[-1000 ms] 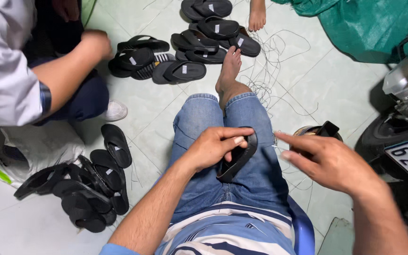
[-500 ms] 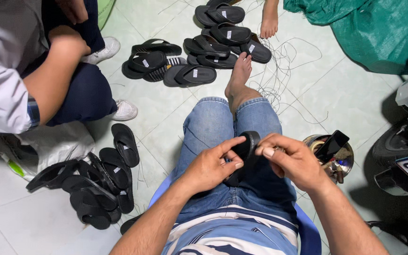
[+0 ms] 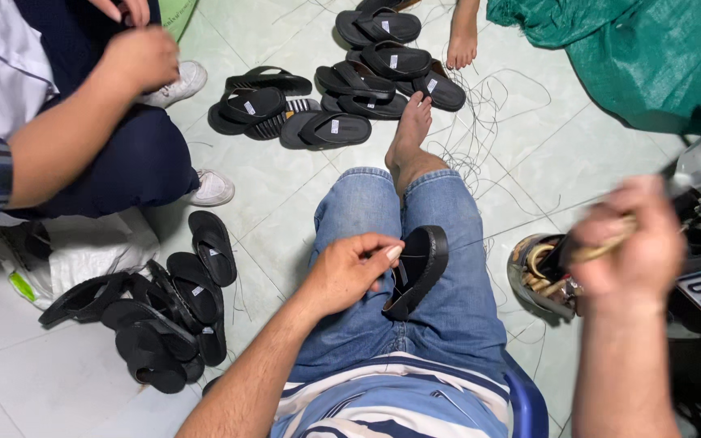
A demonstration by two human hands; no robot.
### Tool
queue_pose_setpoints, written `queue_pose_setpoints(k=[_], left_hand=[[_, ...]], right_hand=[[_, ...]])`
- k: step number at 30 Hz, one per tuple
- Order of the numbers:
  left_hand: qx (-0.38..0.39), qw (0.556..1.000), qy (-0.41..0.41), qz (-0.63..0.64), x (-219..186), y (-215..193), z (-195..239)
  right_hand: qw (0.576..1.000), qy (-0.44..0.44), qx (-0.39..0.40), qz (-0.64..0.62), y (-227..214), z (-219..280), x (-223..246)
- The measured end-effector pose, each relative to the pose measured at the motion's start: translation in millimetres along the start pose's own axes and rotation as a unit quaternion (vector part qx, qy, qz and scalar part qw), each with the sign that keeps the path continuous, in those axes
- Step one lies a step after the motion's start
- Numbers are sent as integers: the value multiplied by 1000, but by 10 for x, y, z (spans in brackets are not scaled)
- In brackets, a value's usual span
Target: The person sits on a low stool and sews a black slipper held on their lap using a needle and thread. They repeatedly pull the thread through the slipper's sole and strap to secure the parts together.
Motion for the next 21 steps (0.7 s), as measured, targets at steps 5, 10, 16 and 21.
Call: queue_pose_setpoints(k=[5, 10, 16, 21], left_hand=[[25, 970, -81, -227, -87, 22, 156], [62, 965, 38, -252, -109, 8, 195], [227, 939, 210, 148, -452, 10, 461], [57, 992, 116, 0, -266, 175, 159]], right_hand=[[866, -343, -60, 359, 121, 223, 244], [791, -195, 240, 528, 561, 523, -302], [871, -77, 240, 422, 452, 515, -524], [925, -14, 210, 316, 409, 553, -573]])
Point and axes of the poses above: each hand's wrist, its own z-axis away from the middle knuckle, its own y-axis out of the palm, x = y × z, the point moved 3 cm from there along -z, towards the middle knuckle, and after that the axes turned 12 degrees about -y, right-handed, at the moved point
